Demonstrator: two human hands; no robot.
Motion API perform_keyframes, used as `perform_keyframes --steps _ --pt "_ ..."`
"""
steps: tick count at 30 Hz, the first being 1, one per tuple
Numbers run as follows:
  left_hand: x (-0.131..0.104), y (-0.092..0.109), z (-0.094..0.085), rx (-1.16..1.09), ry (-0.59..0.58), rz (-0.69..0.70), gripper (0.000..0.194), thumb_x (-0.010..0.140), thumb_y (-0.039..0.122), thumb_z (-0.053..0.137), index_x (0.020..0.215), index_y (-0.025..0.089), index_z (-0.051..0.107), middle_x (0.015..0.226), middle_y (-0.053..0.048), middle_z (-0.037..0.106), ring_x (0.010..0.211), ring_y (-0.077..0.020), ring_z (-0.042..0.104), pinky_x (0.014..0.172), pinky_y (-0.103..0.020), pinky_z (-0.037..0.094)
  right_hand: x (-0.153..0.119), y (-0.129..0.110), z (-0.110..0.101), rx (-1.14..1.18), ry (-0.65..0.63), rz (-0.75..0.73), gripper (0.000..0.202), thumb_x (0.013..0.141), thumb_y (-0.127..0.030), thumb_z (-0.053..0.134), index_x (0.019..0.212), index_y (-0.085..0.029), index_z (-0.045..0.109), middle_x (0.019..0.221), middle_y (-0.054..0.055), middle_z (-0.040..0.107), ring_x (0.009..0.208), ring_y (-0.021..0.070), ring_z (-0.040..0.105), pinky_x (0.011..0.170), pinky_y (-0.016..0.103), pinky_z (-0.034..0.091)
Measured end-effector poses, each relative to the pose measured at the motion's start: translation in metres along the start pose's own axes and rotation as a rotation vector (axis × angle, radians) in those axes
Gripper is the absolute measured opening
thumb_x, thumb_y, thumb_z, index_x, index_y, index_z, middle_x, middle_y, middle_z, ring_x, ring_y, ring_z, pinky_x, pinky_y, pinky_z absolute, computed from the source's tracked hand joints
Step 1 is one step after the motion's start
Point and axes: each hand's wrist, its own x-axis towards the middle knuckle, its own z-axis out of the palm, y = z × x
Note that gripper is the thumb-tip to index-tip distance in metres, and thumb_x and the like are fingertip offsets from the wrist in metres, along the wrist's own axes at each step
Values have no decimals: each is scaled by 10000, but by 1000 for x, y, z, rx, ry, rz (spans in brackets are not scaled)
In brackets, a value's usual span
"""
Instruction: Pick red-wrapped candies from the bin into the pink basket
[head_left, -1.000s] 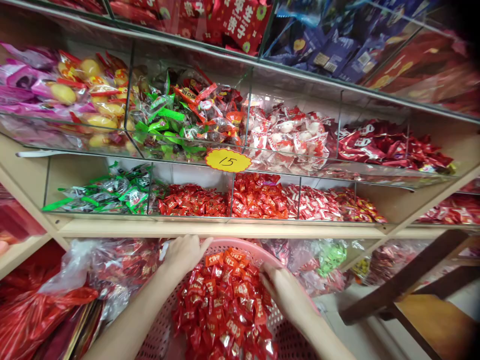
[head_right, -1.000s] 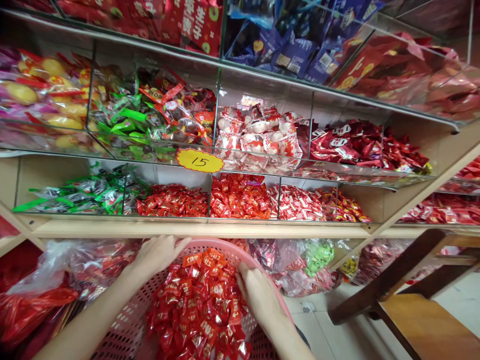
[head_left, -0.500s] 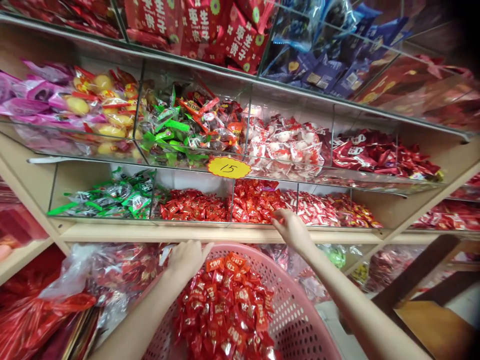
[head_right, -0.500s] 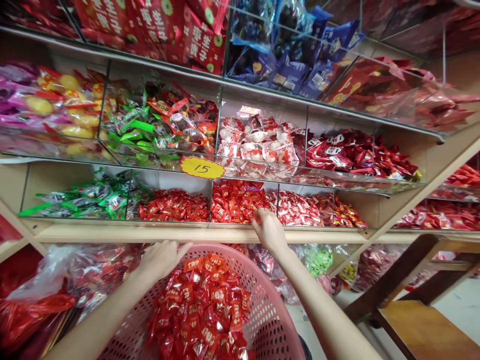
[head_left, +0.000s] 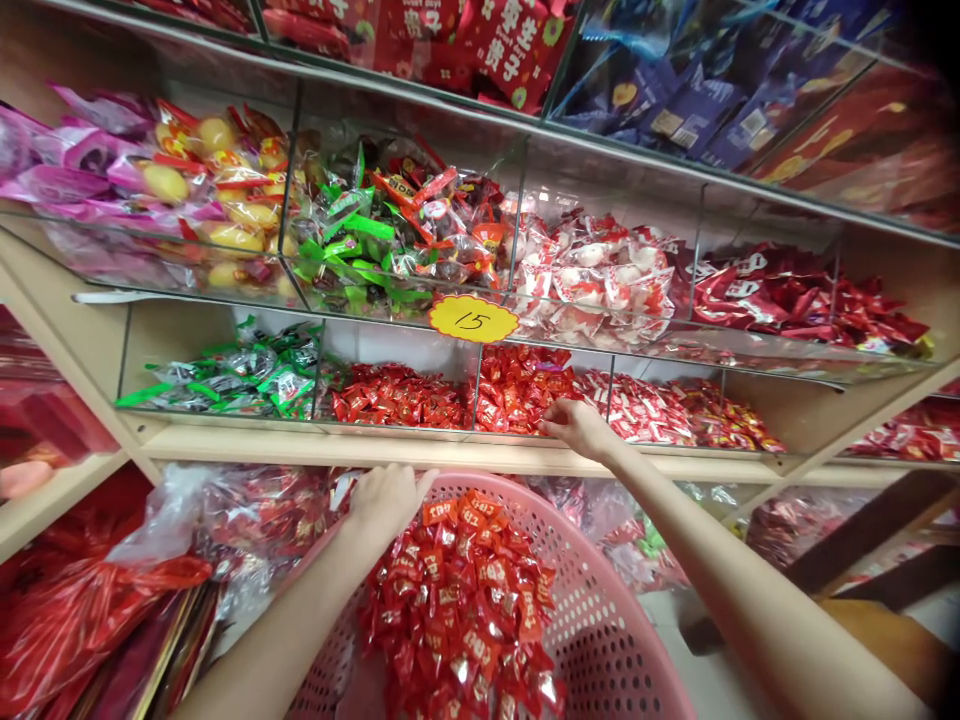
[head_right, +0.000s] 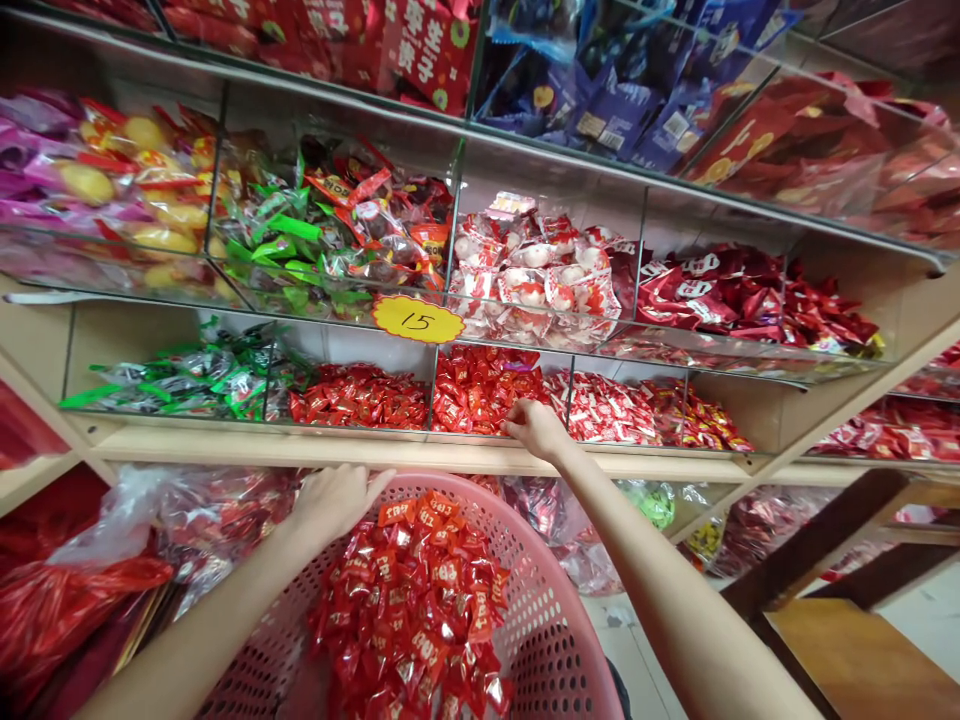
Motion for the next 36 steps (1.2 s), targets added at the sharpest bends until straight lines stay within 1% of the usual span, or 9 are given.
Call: perform_keyframes --steps 3,5,6,10,14,18,22,24,36 --pt "0 0 0 -1 -7 -3 661 878 548 206 938 91 680 926 -205 664 938 -302 608 817 -392 434 -14 -12 -6 78 161 -17 242 788 -365 538 851 -140 600 734 42 647 642 139 568 598 235 412" --pt "1 -1 1 3 -12 1 659 875 552 210 943 93 678 927 -199 665 932 -297 611 815 -387 436 -35 -26 -8 157 269 -87 283 802 -364 525 962 -135 575 827 64 637 672 145 559 623 253 425" --pt "1 -1 1 6 -12 4 659 874 554 212 943 93 678 925 -196 666 926 -297 612 810 -384 439 -47 -34 -8 188 274 -143 301 815 -357 515 1020 -141 555 874 71 627 690 148 555 636 261 432" --pt "2 -1 3 21 -10 5 663 873 556 211 936 92 680 918 -196 667 914 -299 615 793 -383 448 -102 -61 6 150 73 -356 316 858 -297 481 1151 -181 493 954 87 589 840 192 550 746 329 445" --pt "2 1 3 20 -19 -5 660 878 547 205 935 95 683 924 -197 667 930 -294 610 808 -379 441 -133 -65 25 50 -83 -454 335 877 -221 443 1212 -214 445 1018 94 571 950 218 527 824 389 435" --pt "2 1 3 22 -16 -2 658 876 551 212 940 94 681 926 -191 667 925 -293 611 802 -370 445 -138 -62 33 59 -131 -448 340 871 -213 454 1210 -222 423 1055 79 567 986 206 520 888 400 411" --pt "1 1 3 31 -10 4 659 880 545 207 943 89 678 921 -192 666 924 -298 612 800 -377 444 -137 -62 38 24 -206 -432 140 868 -231 466 989 -196 527 923 55 586 871 191 539 769 345 448" --pt "1 1 3 31 -13 -3 656 882 542 204 956 90 675 930 -194 663 937 -298 607 808 -380 439 -137 -63 42 -13 -230 -441 105 866 -229 463 915 -185 546 874 52 581 826 183 542 731 326 450" --pt "0 0 3 13 -7 -19 650 880 538 216 948 85 678 932 -199 661 934 -303 605 793 -373 442 -134 -74 59 -160 -193 -491 113 874 -216 453 822 -200 552 848 34 565 777 178 532 695 306 434"
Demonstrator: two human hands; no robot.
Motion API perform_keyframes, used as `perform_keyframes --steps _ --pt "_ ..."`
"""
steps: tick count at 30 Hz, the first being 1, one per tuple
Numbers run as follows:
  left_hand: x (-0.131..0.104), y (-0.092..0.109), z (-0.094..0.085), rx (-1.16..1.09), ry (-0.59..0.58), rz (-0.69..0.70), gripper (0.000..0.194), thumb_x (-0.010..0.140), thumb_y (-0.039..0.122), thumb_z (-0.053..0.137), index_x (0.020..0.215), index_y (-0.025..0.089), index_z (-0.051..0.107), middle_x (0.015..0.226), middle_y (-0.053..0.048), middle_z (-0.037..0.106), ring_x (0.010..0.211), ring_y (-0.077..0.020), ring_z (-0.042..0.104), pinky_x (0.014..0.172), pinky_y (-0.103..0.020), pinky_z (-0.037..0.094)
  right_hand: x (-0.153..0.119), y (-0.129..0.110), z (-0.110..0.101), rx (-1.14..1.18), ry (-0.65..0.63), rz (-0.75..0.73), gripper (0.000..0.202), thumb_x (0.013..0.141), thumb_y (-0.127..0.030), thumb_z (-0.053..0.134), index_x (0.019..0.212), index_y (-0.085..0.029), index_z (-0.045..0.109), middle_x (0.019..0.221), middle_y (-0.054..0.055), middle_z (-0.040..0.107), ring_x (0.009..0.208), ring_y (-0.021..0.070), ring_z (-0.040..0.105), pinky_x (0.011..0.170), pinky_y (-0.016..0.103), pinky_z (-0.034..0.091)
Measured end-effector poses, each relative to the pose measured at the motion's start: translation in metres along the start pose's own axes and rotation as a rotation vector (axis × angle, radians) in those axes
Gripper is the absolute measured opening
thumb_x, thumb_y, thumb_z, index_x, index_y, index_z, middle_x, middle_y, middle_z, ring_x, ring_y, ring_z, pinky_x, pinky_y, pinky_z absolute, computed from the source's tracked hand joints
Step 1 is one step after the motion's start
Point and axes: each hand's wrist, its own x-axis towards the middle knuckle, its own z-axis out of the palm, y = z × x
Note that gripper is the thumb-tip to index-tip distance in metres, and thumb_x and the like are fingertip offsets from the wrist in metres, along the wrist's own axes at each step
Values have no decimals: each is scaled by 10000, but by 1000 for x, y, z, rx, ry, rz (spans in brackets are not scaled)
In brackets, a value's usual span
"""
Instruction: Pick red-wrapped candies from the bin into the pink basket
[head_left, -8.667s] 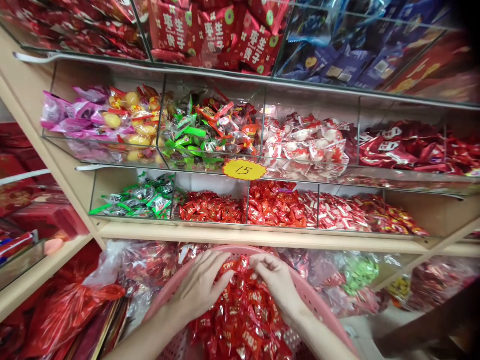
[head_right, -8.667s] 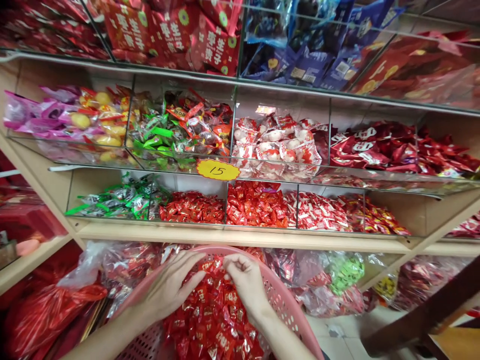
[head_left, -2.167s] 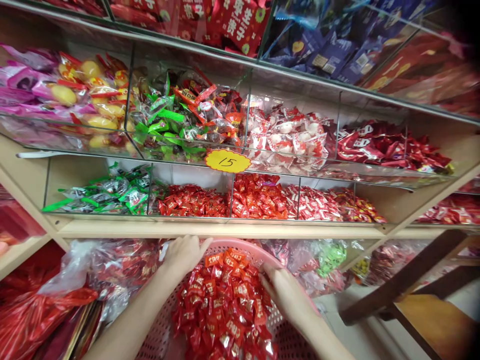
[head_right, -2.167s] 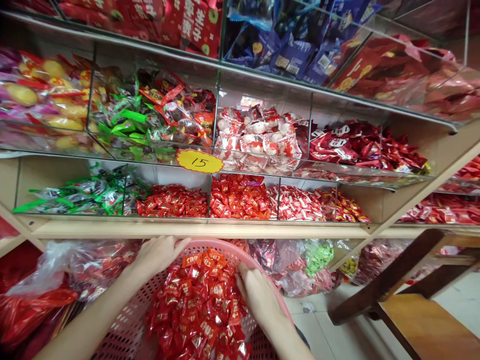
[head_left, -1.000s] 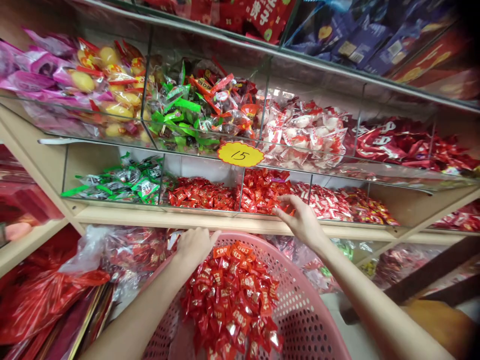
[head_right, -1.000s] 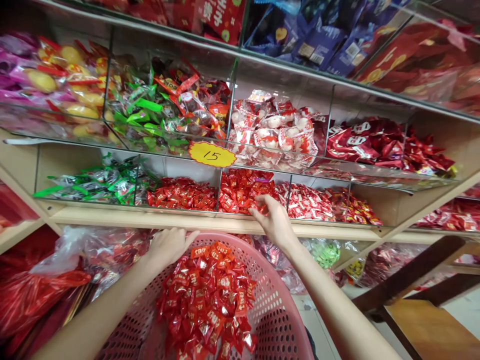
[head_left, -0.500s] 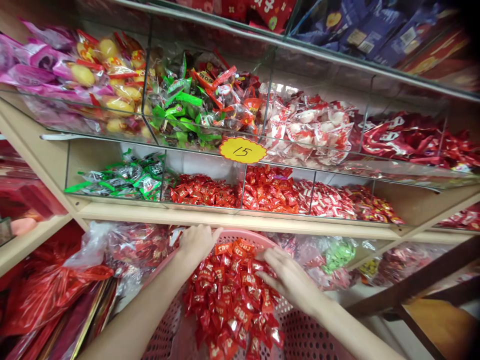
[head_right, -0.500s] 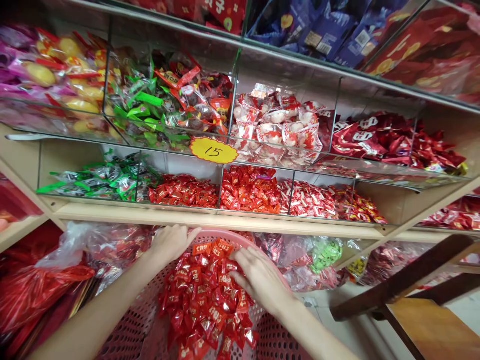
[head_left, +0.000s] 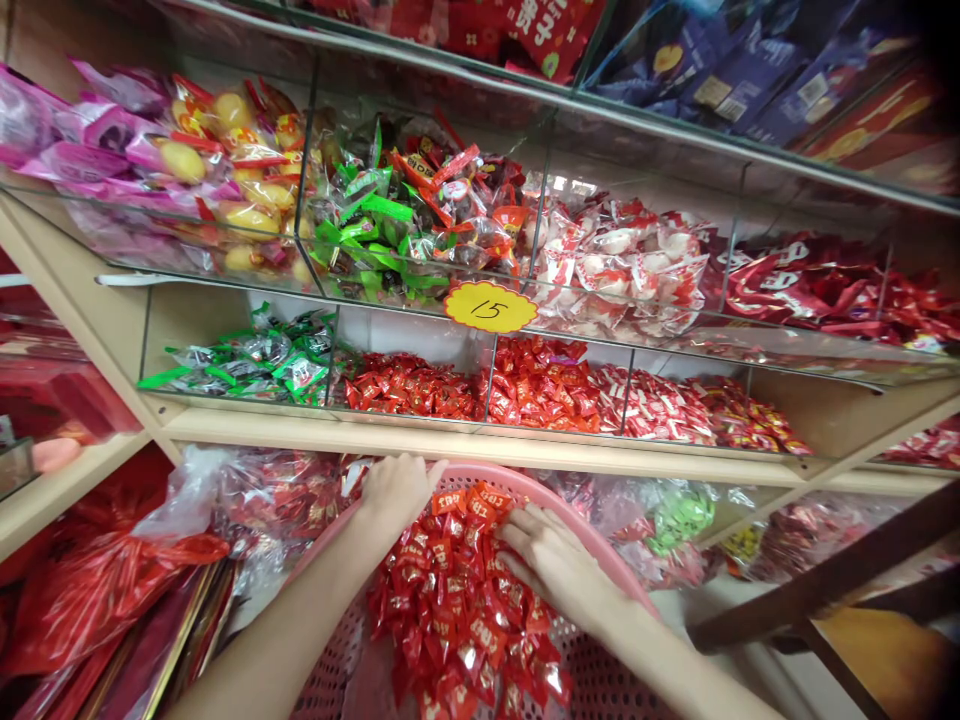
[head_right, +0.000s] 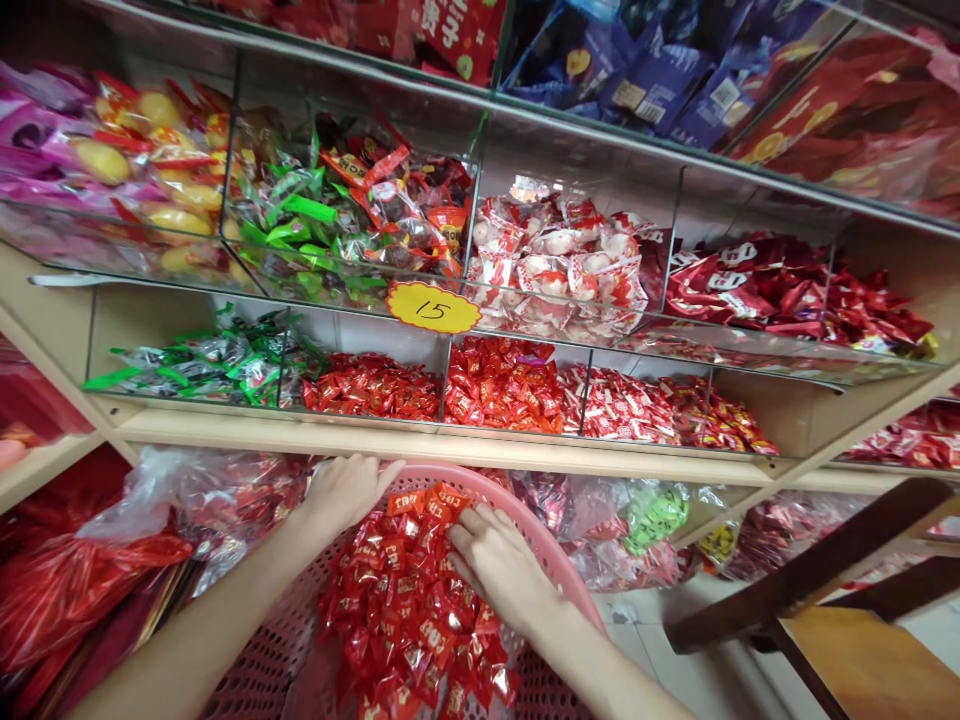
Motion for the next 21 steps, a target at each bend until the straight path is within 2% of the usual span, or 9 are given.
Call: perform_keyframes --steps 7,10,13,16,19,21 --pt "1 -1 1 12 15 3 654 881 538 215 934 83 682 900 -196 667 904 -310 616 772 -375 453 4 -5 13 -99 40 26 93 846 -202 494 782 -211 562 844 39 566 788 199 530 681 320 420" --pt "1 -1 2 39 43 24 646 884 531 217 909 87 686 868 -191 674 857 -316 630 733 -387 468 5 -6 10 -108 26 18 73 843 -234 510 808 -201 564 874 42 572 807 199 538 692 319 422" --pt "1 -1 3 52 61 35 629 890 518 225 887 92 688 853 -188 679 835 -317 637 715 -394 476 10 -1 -6 -61 63 11 157 869 -305 474 841 -185 571 869 54 572 805 193 537 708 314 421" --pt "1 0 2 48 58 26 613 891 512 239 888 96 689 859 -187 680 838 -316 639 716 -397 478 28 15 -31 1 202 63 228 904 -307 397 850 -177 576 829 59 570 786 176 534 724 296 410" --pt "0 1 0 35 52 21 606 890 509 248 884 95 690 854 -185 681 844 -320 638 716 -400 479 54 38 -49 8 362 227 222 897 -296 397 827 -179 572 817 57 576 771 170 532 705 275 395" --pt "-1 1 -1 33 53 24 605 891 506 250 876 91 690 845 -185 681 846 -320 638 718 -398 479 72 56 -53 -8 426 383 203 869 -318 437 800 -180 569 808 58 583 757 174 537 676 269 386"
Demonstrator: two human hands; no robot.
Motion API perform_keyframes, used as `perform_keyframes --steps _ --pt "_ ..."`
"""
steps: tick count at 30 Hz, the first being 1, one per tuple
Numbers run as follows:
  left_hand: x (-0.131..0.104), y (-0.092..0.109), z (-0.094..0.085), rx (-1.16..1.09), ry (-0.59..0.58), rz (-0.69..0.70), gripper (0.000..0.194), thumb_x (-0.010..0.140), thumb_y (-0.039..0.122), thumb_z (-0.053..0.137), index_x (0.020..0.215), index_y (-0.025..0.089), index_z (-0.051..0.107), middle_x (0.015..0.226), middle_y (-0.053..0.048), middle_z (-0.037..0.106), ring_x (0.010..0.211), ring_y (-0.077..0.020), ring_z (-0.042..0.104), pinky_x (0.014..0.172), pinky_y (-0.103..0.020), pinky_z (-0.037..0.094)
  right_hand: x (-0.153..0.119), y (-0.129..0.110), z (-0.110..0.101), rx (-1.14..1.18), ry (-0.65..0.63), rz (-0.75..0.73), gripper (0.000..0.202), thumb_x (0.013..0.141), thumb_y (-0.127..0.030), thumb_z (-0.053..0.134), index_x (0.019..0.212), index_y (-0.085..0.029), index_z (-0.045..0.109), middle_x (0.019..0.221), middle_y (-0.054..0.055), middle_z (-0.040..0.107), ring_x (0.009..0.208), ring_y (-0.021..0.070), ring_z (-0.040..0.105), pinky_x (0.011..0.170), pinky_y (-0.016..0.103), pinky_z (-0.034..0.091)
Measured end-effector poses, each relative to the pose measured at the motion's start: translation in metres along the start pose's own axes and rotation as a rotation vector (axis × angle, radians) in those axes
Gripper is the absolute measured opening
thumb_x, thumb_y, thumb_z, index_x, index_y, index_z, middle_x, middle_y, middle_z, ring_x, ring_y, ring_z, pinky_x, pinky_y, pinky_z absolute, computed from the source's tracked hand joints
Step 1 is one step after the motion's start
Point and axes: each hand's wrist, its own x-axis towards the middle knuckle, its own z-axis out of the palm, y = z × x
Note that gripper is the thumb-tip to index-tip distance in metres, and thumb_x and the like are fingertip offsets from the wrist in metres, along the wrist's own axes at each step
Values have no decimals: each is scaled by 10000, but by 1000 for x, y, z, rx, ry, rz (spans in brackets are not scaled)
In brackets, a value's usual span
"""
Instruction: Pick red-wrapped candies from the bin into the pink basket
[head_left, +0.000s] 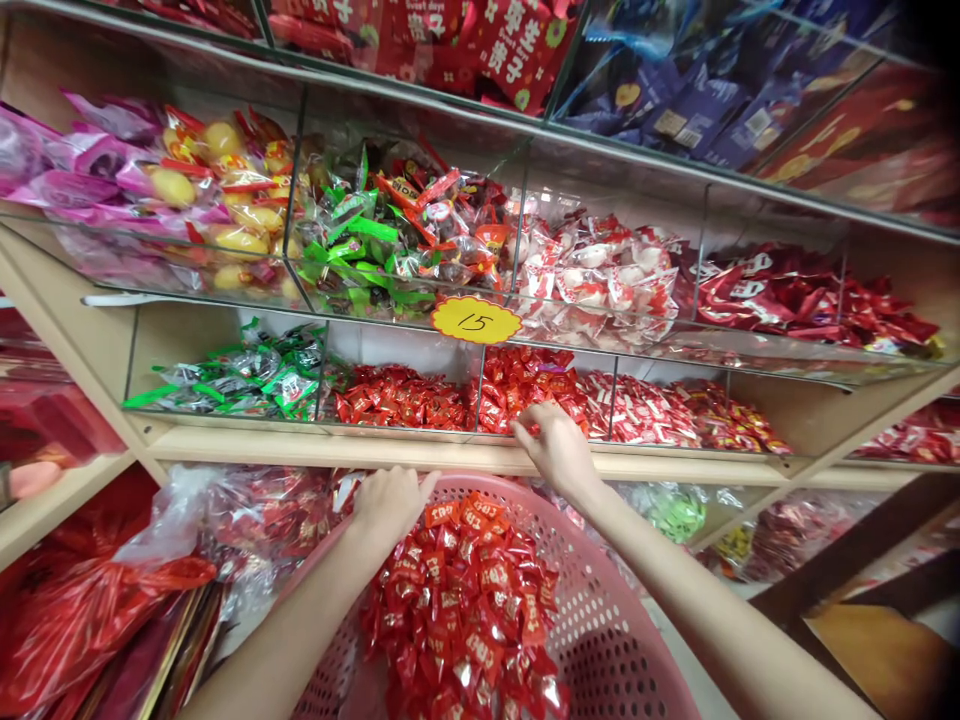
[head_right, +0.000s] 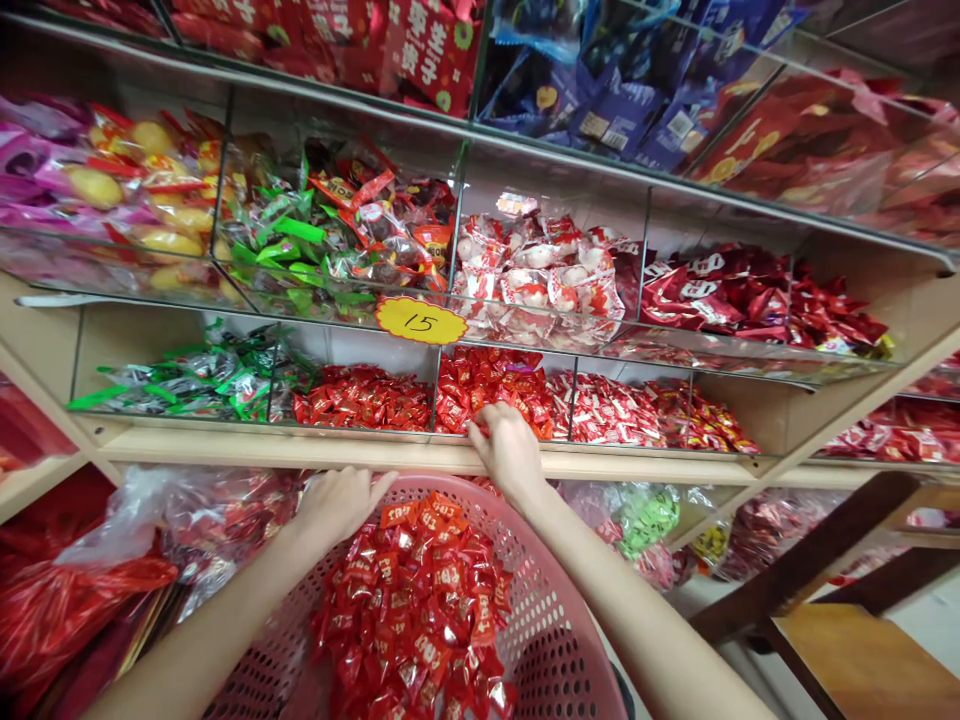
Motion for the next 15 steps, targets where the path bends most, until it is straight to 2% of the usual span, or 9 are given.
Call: perform_keyframes --steps 3,6,10,12,15 --pt "0 -1 0 -1 9 5 612 893 508 244 876 89 690 844 -184 679 848 -315 637 722 -389 477 21 13 16 -9 46 195 197 807 -364 512 763 -180 565 794 66 600 731 183 549 621 263 367" --pt "0 -2 0 2 -3 0 625 891 516 237 890 83 687 855 -188 675 866 -310 632 738 -377 470 30 22 31 107 65 292 190 752 -360 566 682 -184 555 717 53 612 662 177 548 571 252 341" --pt "-1 -2 -1 18 -21 -1 618 894 506 241 887 79 688 862 -192 675 874 -320 628 744 -388 470 33 26 35 220 92 310 196 758 -299 537 595 -191 532 579 13 586 546 147 511 533 244 318" --pt "-1 -2 -1 19 -17 3 608 896 497 245 875 83 690 858 -187 678 859 -326 632 732 -402 476 31 25 31 230 125 304 202 779 -291 509 606 -189 530 587 7 586 547 140 503 549 245 327" --pt "-1 -1 -1 15 -10 7 594 897 492 256 873 88 691 853 -179 683 846 -324 637 721 -406 484 16 15 19 335 250 253 203 816 -321 482 677 -183 537 645 6 582 569 133 493 575 247 350"
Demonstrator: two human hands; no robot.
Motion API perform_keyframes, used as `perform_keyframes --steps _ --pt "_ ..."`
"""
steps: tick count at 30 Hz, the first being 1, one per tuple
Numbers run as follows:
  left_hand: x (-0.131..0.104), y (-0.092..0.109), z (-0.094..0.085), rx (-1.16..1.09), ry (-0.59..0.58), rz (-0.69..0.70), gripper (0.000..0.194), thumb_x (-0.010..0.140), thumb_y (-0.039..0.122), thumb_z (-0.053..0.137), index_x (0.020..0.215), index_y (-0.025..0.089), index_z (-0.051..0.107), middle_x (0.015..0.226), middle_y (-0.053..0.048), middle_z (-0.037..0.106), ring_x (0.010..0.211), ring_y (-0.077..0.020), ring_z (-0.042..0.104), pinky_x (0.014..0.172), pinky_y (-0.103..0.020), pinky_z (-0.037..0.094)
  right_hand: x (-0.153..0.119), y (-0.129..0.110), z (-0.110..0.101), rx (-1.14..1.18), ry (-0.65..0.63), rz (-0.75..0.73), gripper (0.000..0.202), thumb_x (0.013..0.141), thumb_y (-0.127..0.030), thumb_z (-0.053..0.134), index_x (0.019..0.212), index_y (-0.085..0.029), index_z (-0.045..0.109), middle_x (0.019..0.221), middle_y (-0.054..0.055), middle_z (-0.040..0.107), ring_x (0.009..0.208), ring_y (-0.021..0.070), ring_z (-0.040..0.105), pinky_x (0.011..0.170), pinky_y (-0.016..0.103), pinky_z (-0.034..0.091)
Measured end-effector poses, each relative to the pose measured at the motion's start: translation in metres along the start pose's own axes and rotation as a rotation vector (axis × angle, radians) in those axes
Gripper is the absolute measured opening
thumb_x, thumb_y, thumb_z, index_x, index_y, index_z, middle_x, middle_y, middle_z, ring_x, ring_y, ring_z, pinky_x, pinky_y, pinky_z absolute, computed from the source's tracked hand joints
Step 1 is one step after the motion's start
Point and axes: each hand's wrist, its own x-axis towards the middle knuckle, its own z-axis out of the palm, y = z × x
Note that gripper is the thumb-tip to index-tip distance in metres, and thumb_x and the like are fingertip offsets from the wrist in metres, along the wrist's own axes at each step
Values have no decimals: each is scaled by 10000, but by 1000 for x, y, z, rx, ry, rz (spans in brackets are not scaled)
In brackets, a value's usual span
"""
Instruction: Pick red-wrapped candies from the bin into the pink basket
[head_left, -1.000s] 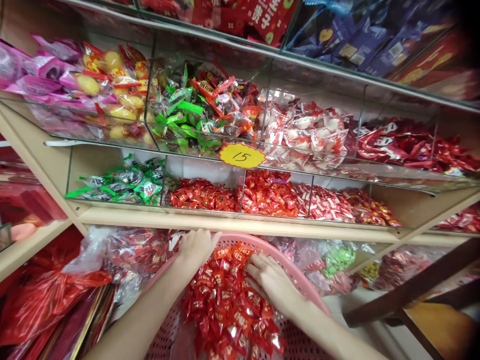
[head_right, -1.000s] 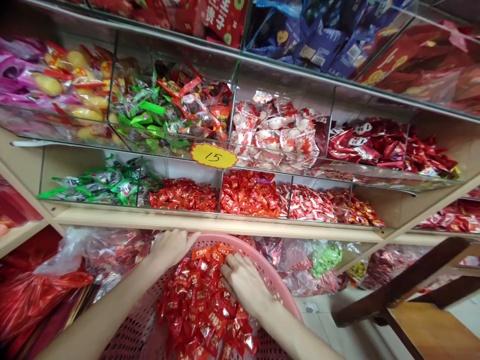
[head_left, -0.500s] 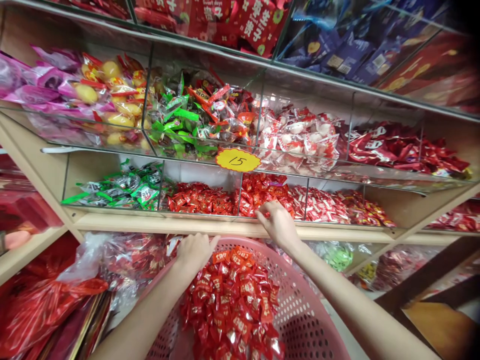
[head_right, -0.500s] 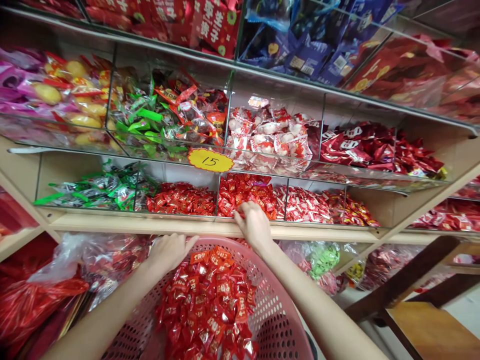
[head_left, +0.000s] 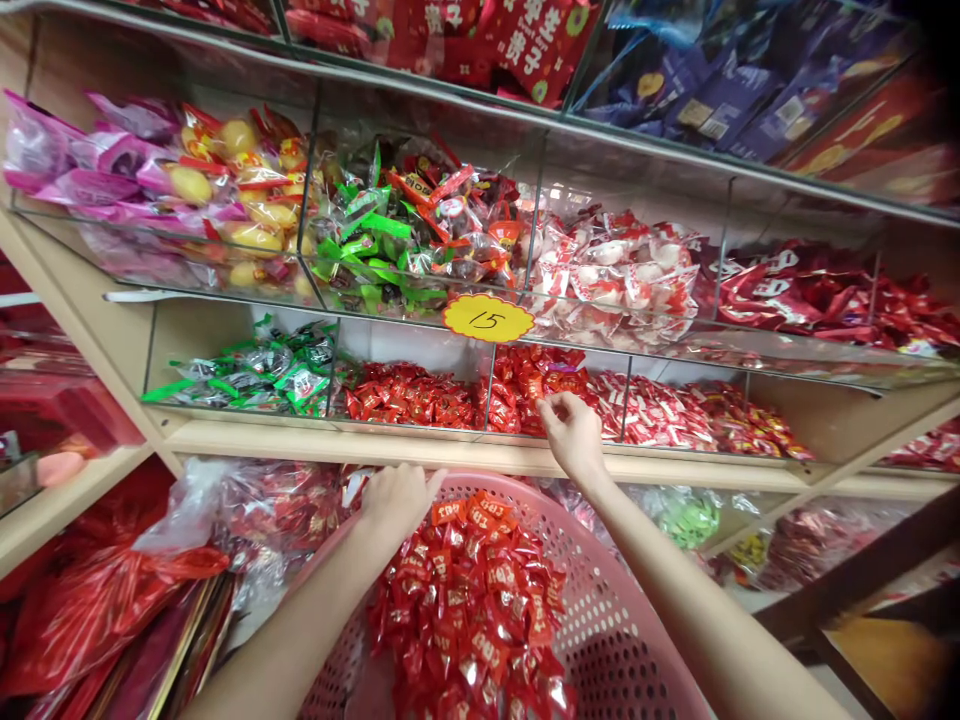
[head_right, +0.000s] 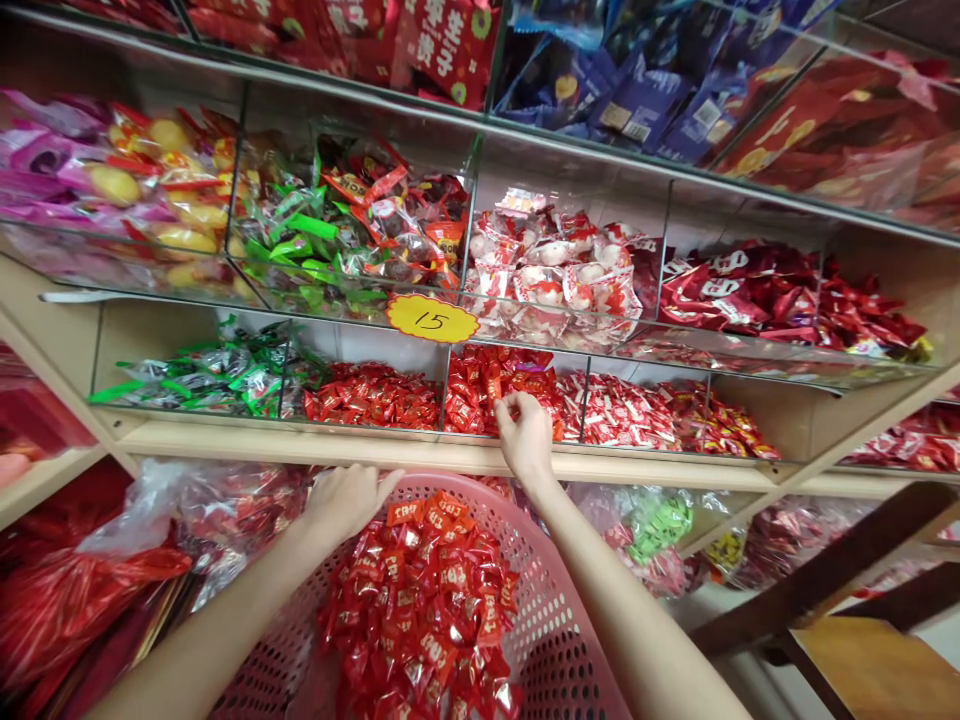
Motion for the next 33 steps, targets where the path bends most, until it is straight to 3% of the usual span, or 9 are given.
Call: perform_keyframes --steps 3,9,12,18,22,25,29,33 --pt "1 1 1 -2 2 -5 587 895 495 265 875 93 693 849 -175 685 842 -322 640 715 -404 490 -30 -13 -10 173 -16 -127 208 847 -347 472 734 -185 538 671 4 545 589 132 474 571 248 366" --pt "2 0 6 3 46 -6 590 892 508 265 892 102 693 858 -169 687 830 -322 643 713 -413 492 -88 -20 -5 179 -432 -329 164 894 -258 416 791 -194 527 782 32 533 716 153 509 665 270 403" --pt "1 0 7 14 55 -4 598 890 512 267 867 94 694 837 -173 686 827 -322 643 710 -409 491 -97 -15 0 138 -534 -328 168 906 -240 383 803 -198 509 821 40 536 759 162 519 712 284 411" --pt "-2 0 3 9 32 -14 619 890 523 243 885 93 688 854 -184 679 846 -310 638 726 -393 477 -96 -12 3 162 -543 -282 160 882 -212 384 749 -195 471 783 25 537 732 149 515 694 267 402" --pt "-4 -2 0 6 7 -17 640 888 537 224 900 93 684 867 -191 673 874 -294 631 758 -379 461 -84 -3 -9 155 -432 -214 134 800 -166 423 672 -195 449 671 -8 518 627 125 492 607 233 370" --pt "-5 -3 0 0 -4 -18 653 885 545 215 912 91 683 873 -193 672 883 -291 627 767 -376 456 -74 6 -21 23 -362 -149 166 747 -174 440 593 -202 385 567 -32 460 534 111 438 536 224 315" --pt "-4 -2 0 -1 0 -11 658 886 543 208 916 88 682 870 -193 672 883 -293 628 767 -378 454 -70 11 -30 -198 -439 -129 202 720 -209 453 556 -204 334 520 -38 422 487 109 387 502 233 255" --pt "-4 0 0 15 15 -5 642 888 532 219 898 87 682 851 -188 675 870 -300 630 754 -383 457 -73 10 -29 -211 -515 -215 154 713 -191 443 583 -202 361 592 -19 474 538 118 426 527 230 279"
